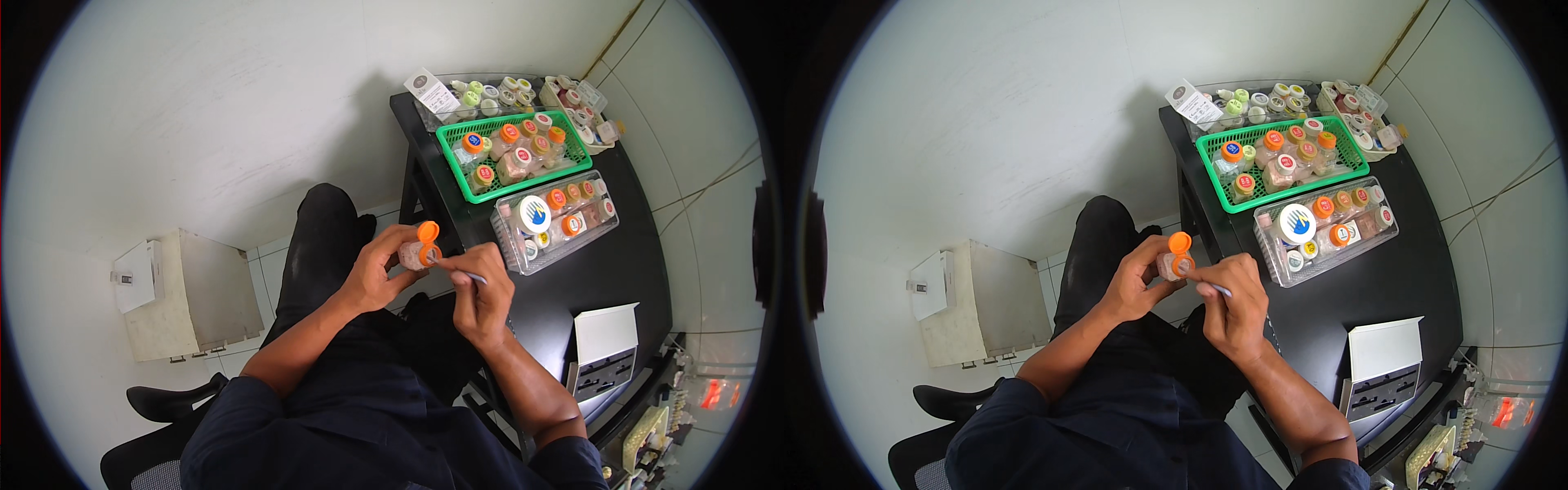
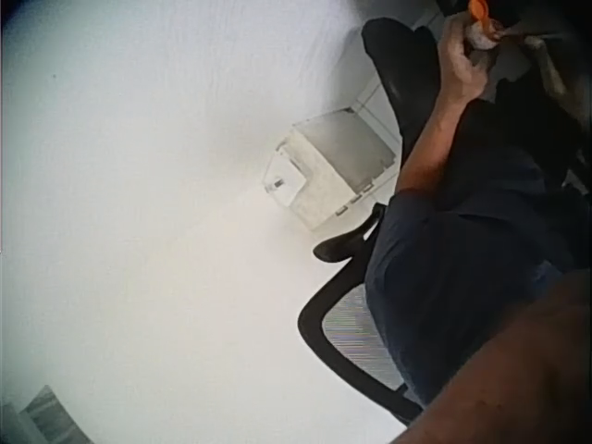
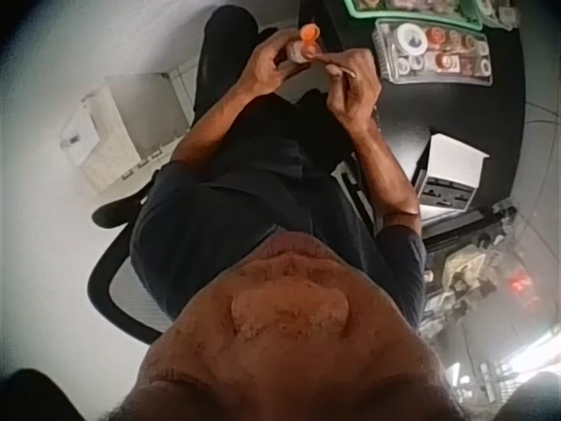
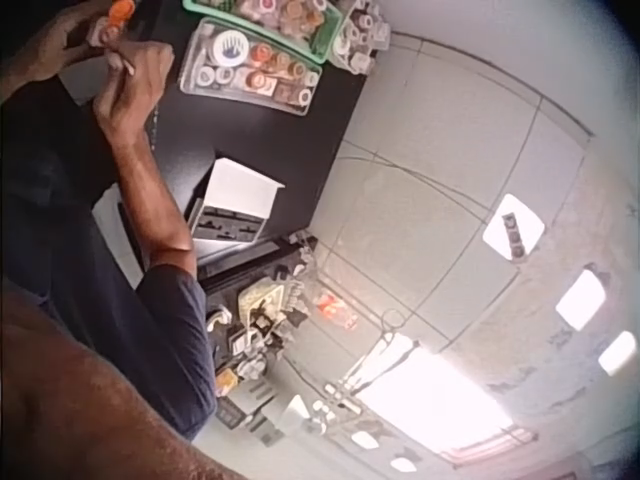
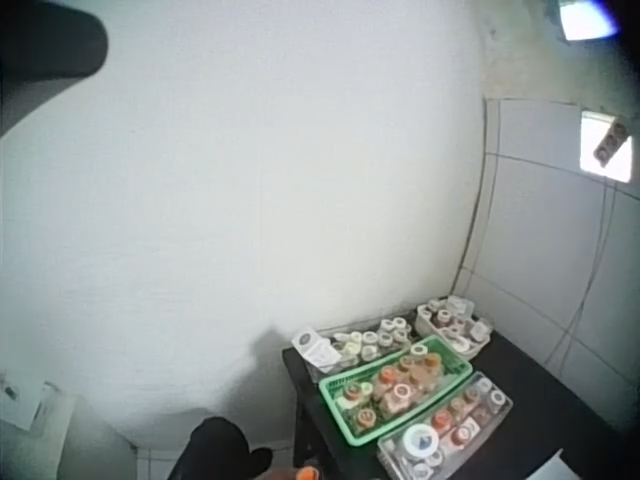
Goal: Applying ceramic or porcelain paste to a dental crown model with a brush.
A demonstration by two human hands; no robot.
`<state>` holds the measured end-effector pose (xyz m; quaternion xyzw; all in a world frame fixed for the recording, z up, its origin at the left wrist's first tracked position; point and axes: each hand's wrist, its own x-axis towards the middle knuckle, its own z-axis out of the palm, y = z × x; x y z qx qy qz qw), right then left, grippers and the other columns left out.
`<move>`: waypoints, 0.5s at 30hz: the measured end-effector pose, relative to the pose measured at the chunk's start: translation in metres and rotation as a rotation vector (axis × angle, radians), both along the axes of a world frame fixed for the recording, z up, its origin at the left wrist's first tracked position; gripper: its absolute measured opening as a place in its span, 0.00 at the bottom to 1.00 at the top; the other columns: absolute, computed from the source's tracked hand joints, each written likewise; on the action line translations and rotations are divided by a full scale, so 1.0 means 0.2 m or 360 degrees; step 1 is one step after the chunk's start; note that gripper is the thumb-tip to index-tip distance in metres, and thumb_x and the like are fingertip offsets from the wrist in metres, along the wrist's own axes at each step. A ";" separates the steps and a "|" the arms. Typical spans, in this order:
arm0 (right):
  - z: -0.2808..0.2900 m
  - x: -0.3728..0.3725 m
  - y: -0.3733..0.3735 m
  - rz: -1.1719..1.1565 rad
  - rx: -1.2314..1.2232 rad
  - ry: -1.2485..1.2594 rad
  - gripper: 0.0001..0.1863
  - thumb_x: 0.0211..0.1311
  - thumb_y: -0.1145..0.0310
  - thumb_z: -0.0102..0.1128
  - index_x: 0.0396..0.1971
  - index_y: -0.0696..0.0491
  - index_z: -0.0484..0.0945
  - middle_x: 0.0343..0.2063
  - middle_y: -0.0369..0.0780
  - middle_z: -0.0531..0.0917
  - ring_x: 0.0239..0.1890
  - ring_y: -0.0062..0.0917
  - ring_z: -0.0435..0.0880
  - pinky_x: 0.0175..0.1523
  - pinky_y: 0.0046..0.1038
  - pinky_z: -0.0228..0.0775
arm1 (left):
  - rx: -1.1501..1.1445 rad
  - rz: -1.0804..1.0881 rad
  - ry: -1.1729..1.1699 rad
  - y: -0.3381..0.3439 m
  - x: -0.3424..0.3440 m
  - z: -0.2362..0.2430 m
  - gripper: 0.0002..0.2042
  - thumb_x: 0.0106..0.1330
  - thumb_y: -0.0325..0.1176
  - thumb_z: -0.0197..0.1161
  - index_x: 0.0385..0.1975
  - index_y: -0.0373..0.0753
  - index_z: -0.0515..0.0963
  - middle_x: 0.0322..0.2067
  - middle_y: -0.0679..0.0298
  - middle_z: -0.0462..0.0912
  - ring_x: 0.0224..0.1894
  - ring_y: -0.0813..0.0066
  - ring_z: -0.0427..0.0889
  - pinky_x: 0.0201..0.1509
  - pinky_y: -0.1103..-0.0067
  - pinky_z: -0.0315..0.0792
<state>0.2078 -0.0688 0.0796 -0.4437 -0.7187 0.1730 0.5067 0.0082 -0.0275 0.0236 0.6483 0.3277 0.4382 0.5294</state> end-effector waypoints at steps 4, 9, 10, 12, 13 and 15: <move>0.00 0.01 0.00 -0.0004 0.0049 0.0005 0.04 0.73 0.76 0.65 0.41 0.57 0.88 0.32 0.41 0.85 0.35 0.35 0.79 0.45 0.35 0.73 | -0.0126 -0.0081 -0.0179 0.01 -0.01 -0.07 0.28 0.68 0.11 0.69 0.67 0.35 0.71 0.57 0.59 0.81 0.61 0.70 0.85 0.66 0.71 0.83; -0.01 0.02 -0.01 -0.0071 -0.0001 0.0194 0.06 0.73 0.77 0.65 0.43 0.58 0.89 0.33 0.41 0.86 0.36 0.34 0.80 0.44 0.33 0.74 | -0.0239 -0.0168 -0.0245 0.02 -0.01 -0.04 0.28 0.69 0.10 0.67 0.67 0.35 0.71 0.58 0.58 0.81 0.61 0.70 0.85 0.65 0.70 0.84; -0.01 0.02 0.00 -0.0035 0.0001 0.0158 0.06 0.73 0.77 0.65 0.43 0.58 0.89 0.34 0.41 0.87 0.36 0.34 0.81 0.44 0.33 0.74 | -0.0250 -0.0174 -0.0264 0.02 -0.01 -0.04 0.27 0.70 0.10 0.67 0.67 0.35 0.71 0.58 0.58 0.81 0.61 0.70 0.85 0.65 0.71 0.84; -0.01 0.02 0.00 0.0002 0.0002 0.0122 0.06 0.74 0.76 0.65 0.43 0.58 0.89 0.34 0.41 0.88 0.36 0.34 0.81 0.44 0.32 0.74 | -0.0261 -0.0179 -0.0284 0.02 -0.02 -0.04 0.27 0.70 0.11 0.67 0.67 0.35 0.71 0.59 0.58 0.81 0.61 0.70 0.85 0.65 0.71 0.84; -0.01 0.01 0.00 0.0022 -0.0037 0.0130 0.06 0.74 0.76 0.65 0.43 0.58 0.89 0.35 0.41 0.88 0.36 0.33 0.81 0.44 0.32 0.74 | -0.0254 -0.0195 -0.0269 0.02 -0.02 -0.05 0.28 0.70 0.11 0.66 0.69 0.35 0.70 0.59 0.59 0.81 0.61 0.70 0.84 0.65 0.72 0.84; -0.01 0.02 0.00 0.0043 -0.0078 0.0138 0.06 0.75 0.75 0.64 0.43 0.58 0.89 0.35 0.42 0.89 0.36 0.33 0.81 0.43 0.31 0.74 | -0.0247 -0.0210 -0.0253 0.01 -0.03 -0.05 0.28 0.71 0.11 0.65 0.70 0.35 0.70 0.60 0.59 0.81 0.61 0.70 0.84 0.64 0.72 0.85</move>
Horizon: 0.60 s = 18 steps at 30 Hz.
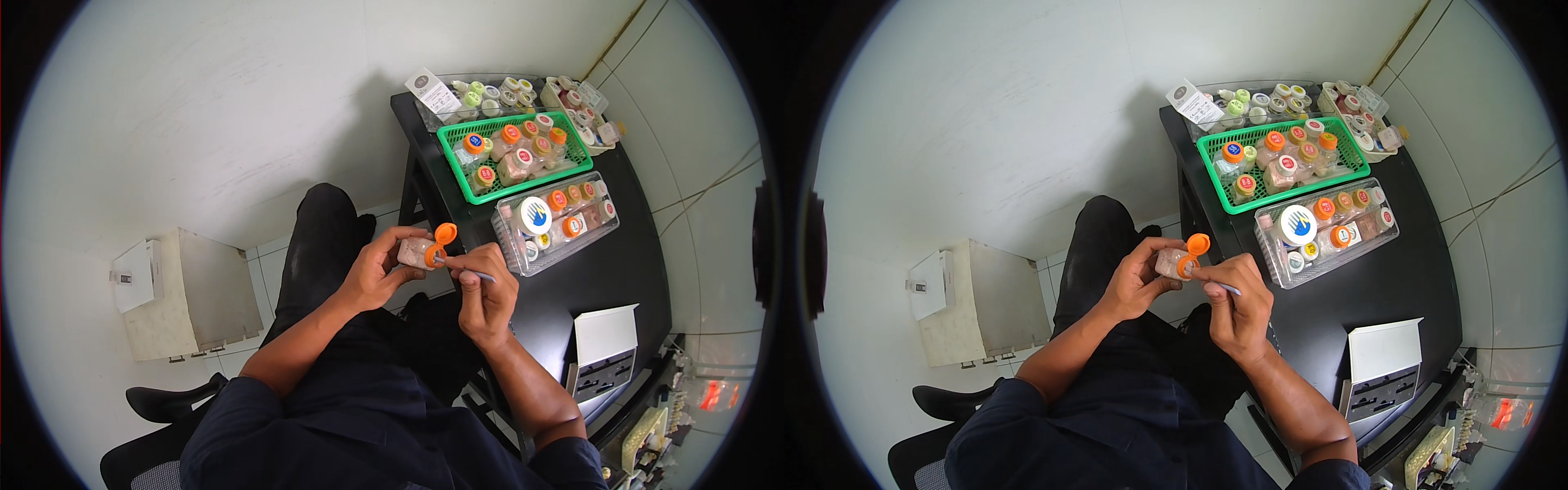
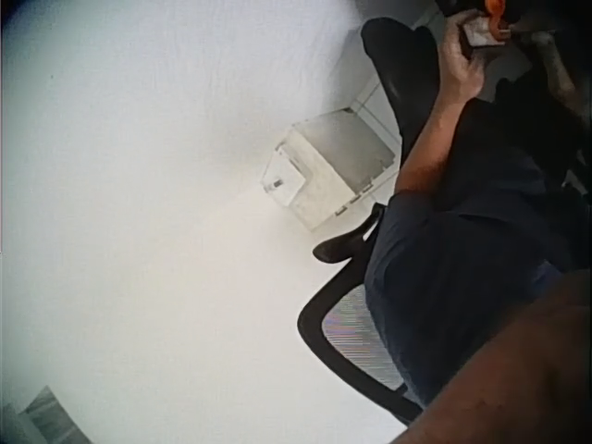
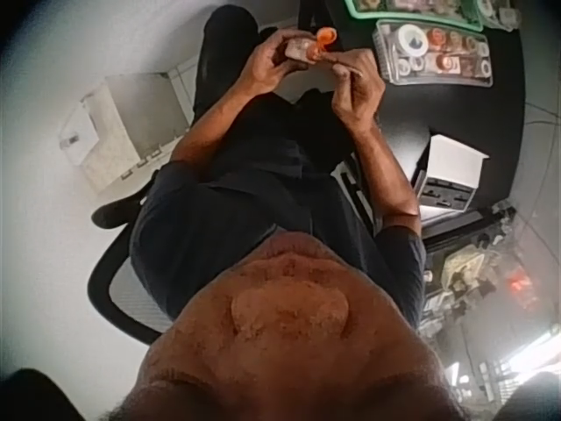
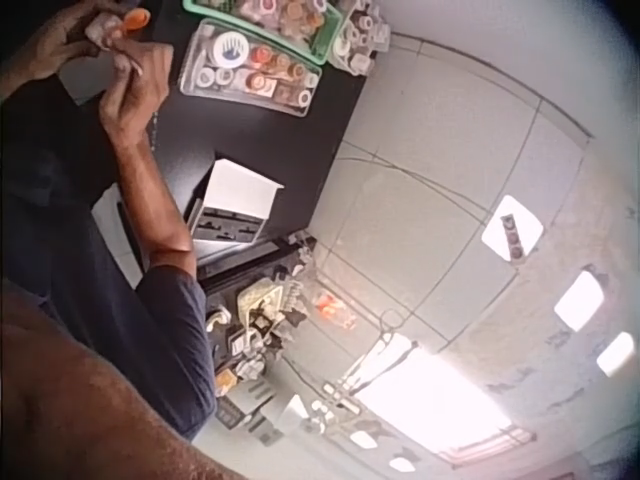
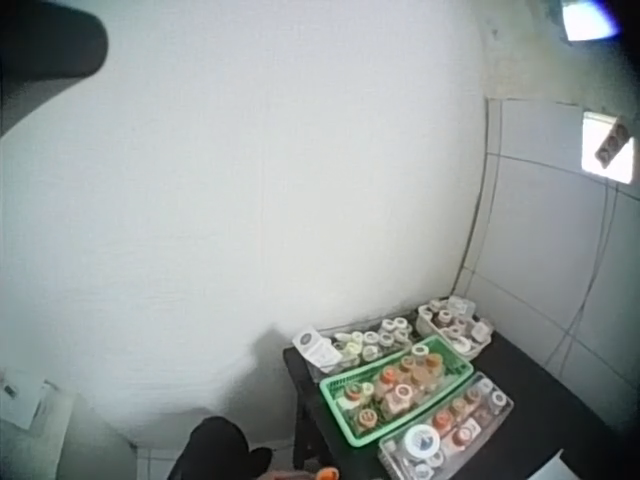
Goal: Applying ceramic or porcelain paste to a dental crown model with a brush.
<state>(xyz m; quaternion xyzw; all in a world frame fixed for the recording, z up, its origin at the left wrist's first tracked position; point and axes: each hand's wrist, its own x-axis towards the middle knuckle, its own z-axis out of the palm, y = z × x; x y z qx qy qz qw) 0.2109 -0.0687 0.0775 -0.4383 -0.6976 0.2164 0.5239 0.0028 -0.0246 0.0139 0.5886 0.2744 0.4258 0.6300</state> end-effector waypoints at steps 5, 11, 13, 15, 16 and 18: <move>-0.01 0.02 0.00 0.0019 -0.0053 0.0107 0.06 0.77 0.74 0.63 0.42 0.58 0.88 0.35 0.41 0.89 0.35 0.32 0.81 0.43 0.31 0.74 | -0.0019 -0.0038 0.0004 0.00 0.00 0.04 0.29 0.75 0.15 0.64 0.74 0.36 0.67 0.63 0.60 0.80 0.61 0.72 0.82 0.66 0.74 0.80; -0.01 0.02 0.01 -0.0001 0.0005 0.0029 0.06 0.77 0.75 0.63 0.41 0.58 0.88 0.34 0.41 0.88 0.35 0.32 0.80 0.43 0.31 0.73 | 0.0000 -0.0025 -0.0127 -0.01 -0.01 -0.06 0.27 0.83 0.33 0.63 0.77 0.37 0.65 0.60 0.61 0.80 0.58 0.74 0.81 0.66 0.72 0.77; -0.01 0.01 0.01 -0.0027 0.0093 0.0035 0.06 0.76 0.75 0.63 0.41 0.58 0.88 0.34 0.41 0.87 0.35 0.33 0.80 0.43 0.31 0.73 | -0.0079 -0.0085 -0.0238 0.00 0.01 -0.08 0.26 0.84 0.39 0.60 0.77 0.38 0.65 0.59 0.61 0.81 0.57 0.75 0.82 0.64 0.73 0.77; 0.00 0.01 0.02 -0.0008 0.0006 -0.0019 0.06 0.75 0.76 0.63 0.41 0.58 0.88 0.33 0.42 0.86 0.35 0.34 0.80 0.44 0.32 0.73 | -0.0155 -0.0147 -0.0350 0.01 0.01 -0.09 0.26 0.86 0.44 0.57 0.77 0.38 0.65 0.58 0.62 0.81 0.56 0.75 0.82 0.62 0.73 0.77; 0.00 0.01 0.02 -0.0010 0.0008 -0.0020 0.06 0.75 0.76 0.63 0.41 0.58 0.88 0.33 0.42 0.86 0.35 0.34 0.80 0.44 0.32 0.73 | -0.0185 -0.0172 -0.0366 0.01 0.00 -0.09 0.27 0.87 0.47 0.56 0.77 0.38 0.65 0.58 0.62 0.81 0.55 0.75 0.82 0.60 0.74 0.77; 0.00 0.02 0.01 -0.0038 0.0136 -0.0061 0.06 0.75 0.75 0.64 0.43 0.57 0.89 0.34 0.41 0.87 0.36 0.34 0.80 0.45 0.33 0.73 | -0.0218 -0.0198 -0.0383 0.01 0.00 -0.09 0.28 0.87 0.49 0.54 0.77 0.38 0.65 0.57 0.62 0.82 0.53 0.75 0.82 0.58 0.74 0.77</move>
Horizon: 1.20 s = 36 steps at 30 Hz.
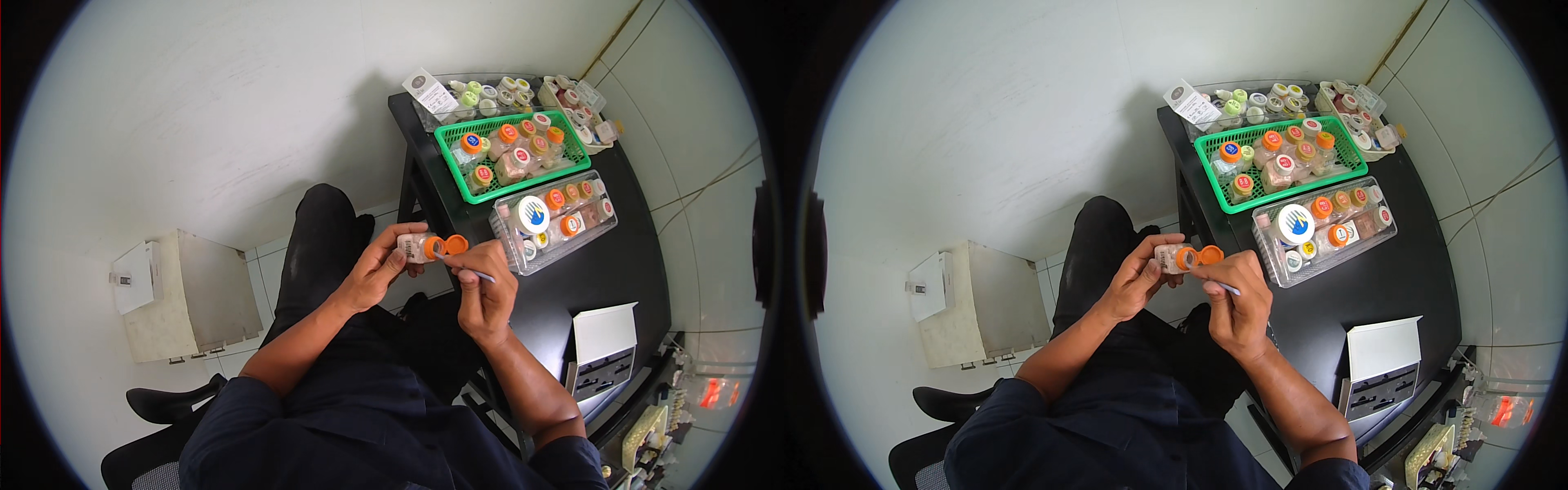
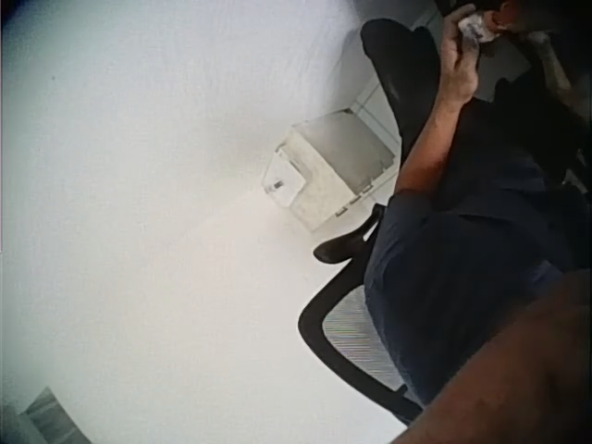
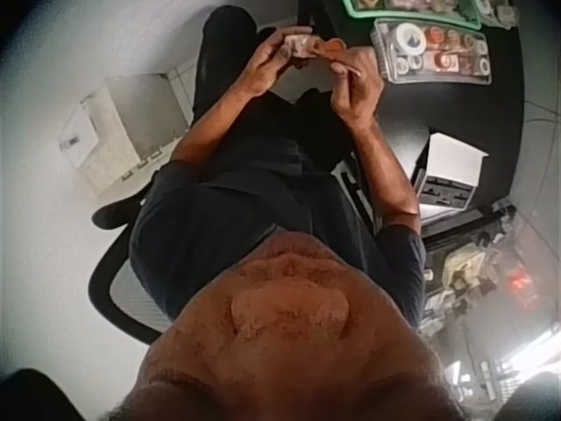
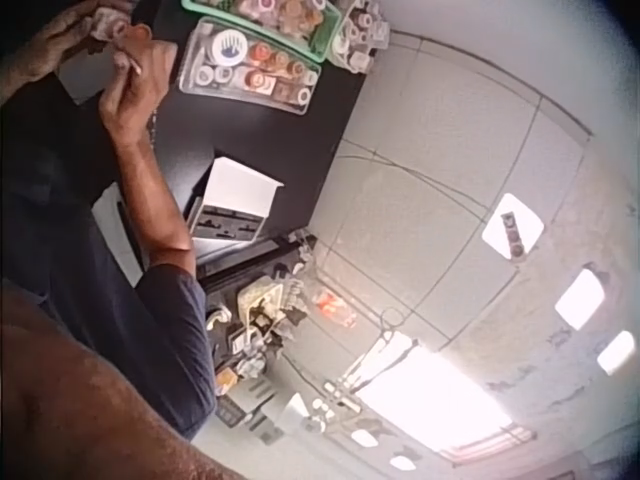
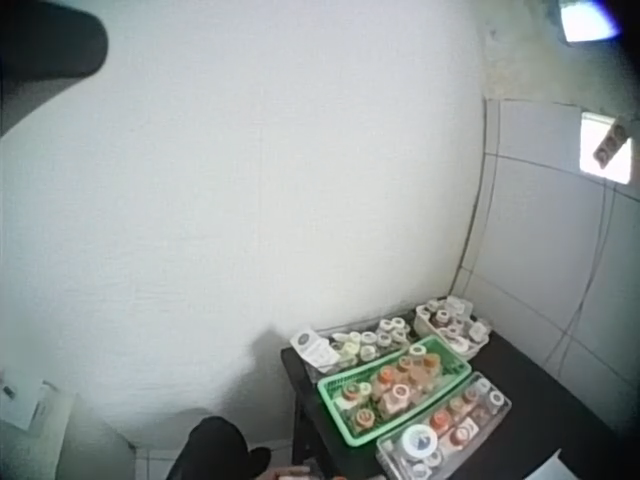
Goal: Applying ceramic or porcelain paste to a dental crown model with a brush.
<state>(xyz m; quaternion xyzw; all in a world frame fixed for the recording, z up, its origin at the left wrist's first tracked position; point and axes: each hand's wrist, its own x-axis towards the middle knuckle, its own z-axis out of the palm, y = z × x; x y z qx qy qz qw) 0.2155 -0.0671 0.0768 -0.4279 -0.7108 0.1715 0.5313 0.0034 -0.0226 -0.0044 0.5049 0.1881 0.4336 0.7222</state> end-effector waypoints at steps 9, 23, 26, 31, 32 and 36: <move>0.01 -0.02 -0.01 0.0012 -0.0073 0.0002 0.06 0.74 0.73 0.66 0.44 0.55 0.90 0.33 0.40 0.87 0.37 0.34 0.80 0.46 0.33 0.73 | -0.0154 0.0109 -0.0113 0.00 0.00 -0.03 0.30 0.84 0.60 0.52 0.69 0.40 0.70 0.57 0.65 0.82 0.51 0.79 0.80 0.51 0.77 0.75; 0.03 -0.03 0.00 -0.0005 0.0069 -0.0018 0.08 0.69 0.76 0.70 0.45 0.53 0.91 0.34 0.39 0.88 0.39 0.34 0.80 0.47 0.33 0.73 | -0.0348 0.0000 -0.0167 -0.01 -0.02 0.01 0.32 0.81 0.49 0.65 0.79 0.43 0.64 0.66 0.64 0.79 0.59 0.81 0.79 0.57 0.81 0.74; 0.03 -0.03 0.00 -0.0054 0.0003 -0.0134 0.10 0.67 0.77 0.70 0.46 0.53 0.91 0.35 0.39 0.87 0.39 0.33 0.80 0.47 0.33 0.74 | -0.0314 0.0031 -0.0161 -0.02 -0.01 0.00 0.33 0.82 0.50 0.63 0.79 0.43 0.64 0.62 0.66 0.80 0.59 0.81 0.79 0.57 0.81 0.73; 0.02 -0.03 0.00 -0.0024 -0.0018 -0.0135 0.10 0.66 0.77 0.72 0.46 0.53 0.91 0.35 0.39 0.87 0.39 0.34 0.80 0.48 0.34 0.74 | -0.0304 -0.0078 -0.0162 0.00 -0.02 0.00 0.32 0.83 0.55 0.58 0.79 0.42 0.64 0.59 0.66 0.80 0.58 0.79 0.79 0.61 0.78 0.74; 0.02 -0.03 0.00 -0.0022 -0.0019 -0.0134 0.10 0.66 0.77 0.72 0.46 0.53 0.91 0.35 0.39 0.87 0.39 0.34 0.80 0.48 0.34 0.74 | -0.0324 -0.0069 -0.0178 0.00 -0.02 0.00 0.32 0.84 0.56 0.56 0.78 0.42 0.65 0.59 0.66 0.80 0.59 0.78 0.80 0.63 0.75 0.75; 0.03 -0.03 0.00 0.0046 0.0012 -0.0074 0.08 0.65 0.76 0.72 0.43 0.54 0.91 0.33 0.38 0.87 0.38 0.34 0.79 0.48 0.34 0.73 | -0.0356 -0.0028 -0.0226 -0.01 0.01 0.02 0.34 0.84 0.59 0.53 0.78 0.42 0.64 0.59 0.64 0.80 0.60 0.74 0.80 0.68 0.70 0.75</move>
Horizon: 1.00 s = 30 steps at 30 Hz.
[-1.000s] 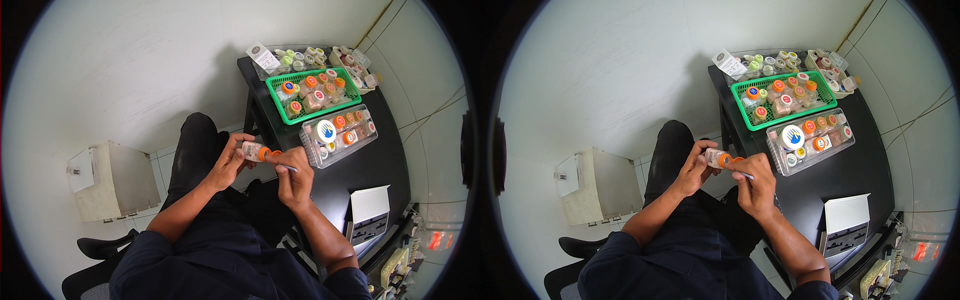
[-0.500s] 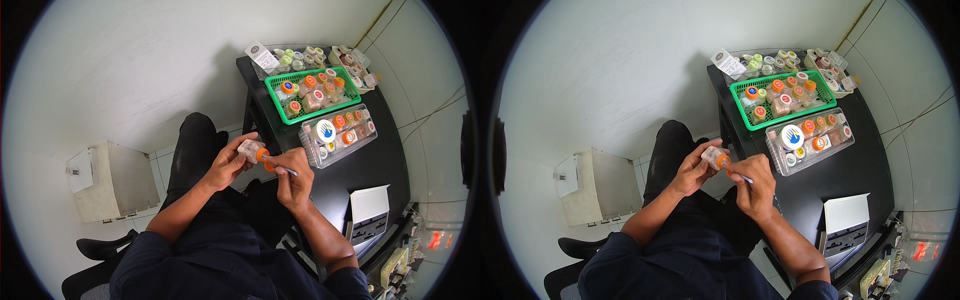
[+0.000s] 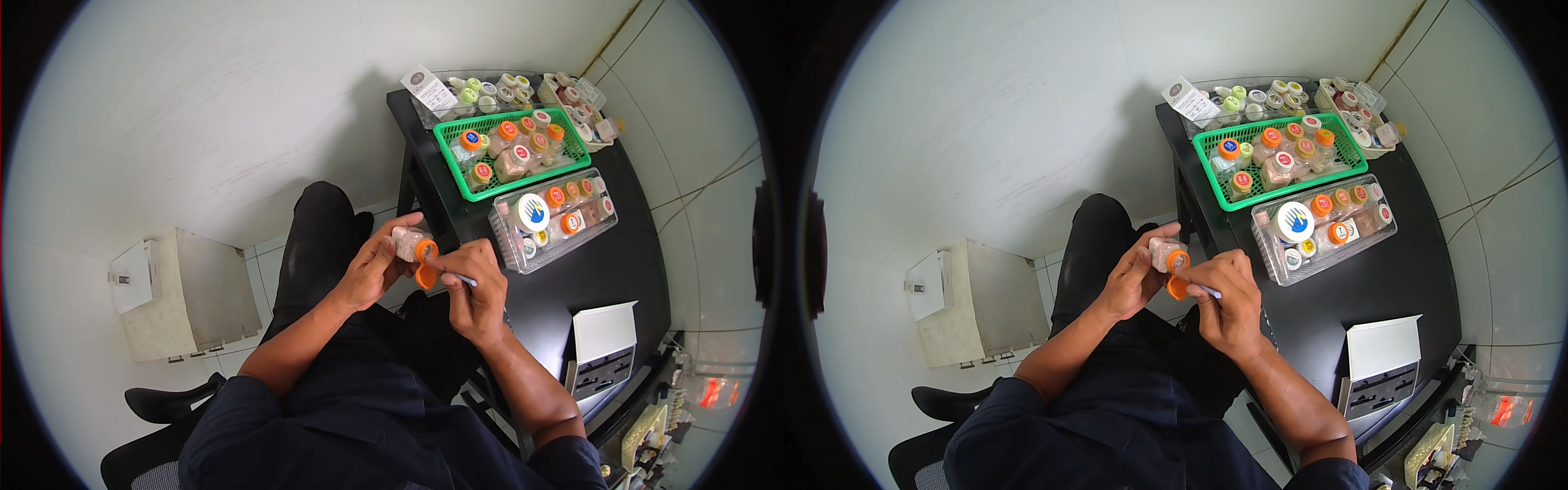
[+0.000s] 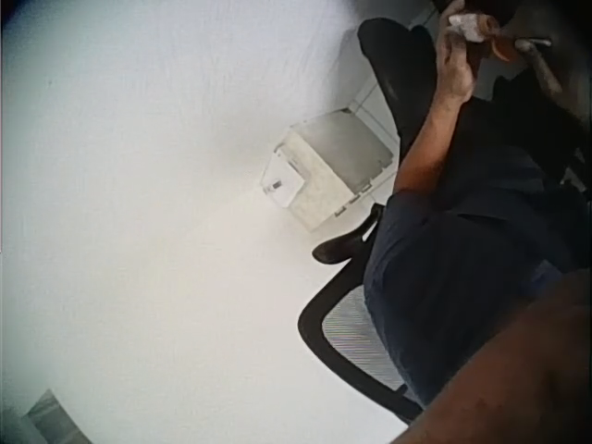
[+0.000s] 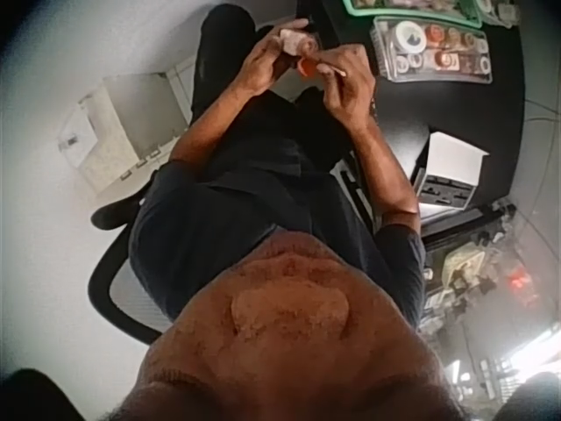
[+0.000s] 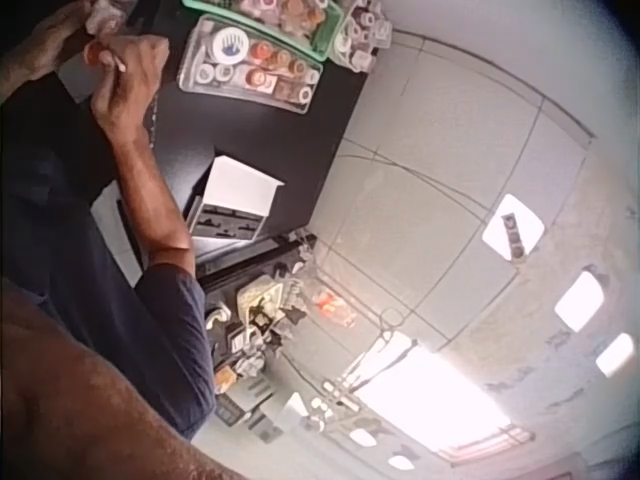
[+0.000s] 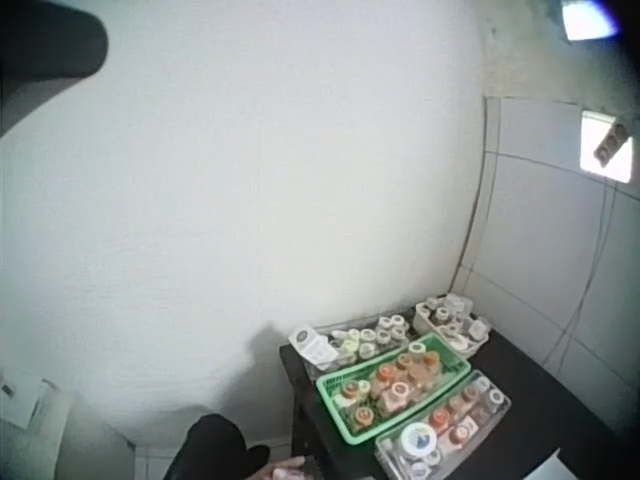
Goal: Applying ceramic or porcelain paste to a dental crown model with a brush.
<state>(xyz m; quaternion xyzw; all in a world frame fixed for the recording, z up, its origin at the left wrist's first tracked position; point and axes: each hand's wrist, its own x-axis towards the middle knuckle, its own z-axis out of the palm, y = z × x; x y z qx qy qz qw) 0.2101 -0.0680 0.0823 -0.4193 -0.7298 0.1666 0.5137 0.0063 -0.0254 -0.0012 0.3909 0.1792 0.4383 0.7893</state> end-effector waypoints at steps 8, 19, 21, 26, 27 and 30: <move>0.00 0.00 0.00 0.0010 0.0013 0.0005 0.08 0.65 0.76 0.72 0.43 0.54 0.90 0.34 0.38 0.87 0.37 0.34 0.79 0.47 0.34 0.73 | -0.0037 0.0119 0.0030 0.00 0.01 0.00 0.36 0.79 0.67 0.53 0.72 0.42 0.68 0.55 0.63 0.81 0.58 0.75 0.81 0.65 0.72 0.76; -0.02 -0.01 0.01 -0.0002 -0.0073 -0.0092 0.09 0.65 0.78 0.72 0.43 0.53 0.89 0.35 0.38 0.88 0.37 0.35 0.79 0.47 0.34 0.72 | -0.0135 -0.0077 0.0017 0.02 -0.02 0.00 0.38 0.79 0.70 0.50 0.73 0.42 0.69 0.55 0.63 0.82 0.58 0.74 0.81 0.62 0.73 0.76; -0.03 -0.01 0.01 -0.0007 -0.0064 -0.0067 0.09 0.65 0.78 0.72 0.43 0.53 0.89 0.35 0.38 0.88 0.37 0.35 0.79 0.47 0.34 0.72 | -0.0188 -0.0111 -0.0026 0.00 -0.01 0.06 0.38 0.80 0.69 0.49 0.74 0.42 0.68 0.55 0.63 0.82 0.59 0.73 0.80 0.64 0.71 0.75; -0.03 -0.01 0.00 0.0002 -0.0132 -0.0041 0.09 0.66 0.77 0.72 0.44 0.53 0.90 0.34 0.38 0.88 0.37 0.35 0.79 0.47 0.35 0.72 | -0.0173 0.0017 0.0145 -0.01 0.02 0.07 0.39 0.79 0.70 0.51 0.73 0.39 0.68 0.53 0.66 0.80 0.56 0.78 0.78 0.59 0.77 0.72; -0.02 -0.01 0.00 0.0003 -0.0131 -0.0041 0.09 0.66 0.77 0.72 0.44 0.53 0.90 0.34 0.38 0.88 0.37 0.35 0.79 0.47 0.35 0.72 | -0.0172 0.0018 0.0145 0.00 0.01 0.02 0.39 0.79 0.70 0.51 0.73 0.39 0.68 0.53 0.66 0.80 0.56 0.78 0.78 0.59 0.77 0.72; -0.02 -0.02 -0.01 0.0037 0.0028 -0.0017 0.10 0.65 0.78 0.72 0.45 0.52 0.90 0.35 0.38 0.88 0.38 0.35 0.80 0.48 0.35 0.72 | -0.0133 -0.0167 -0.0030 0.01 -0.02 -0.08 0.34 0.84 0.65 0.46 0.73 0.41 0.68 0.53 0.66 0.81 0.56 0.75 0.78 0.59 0.73 0.71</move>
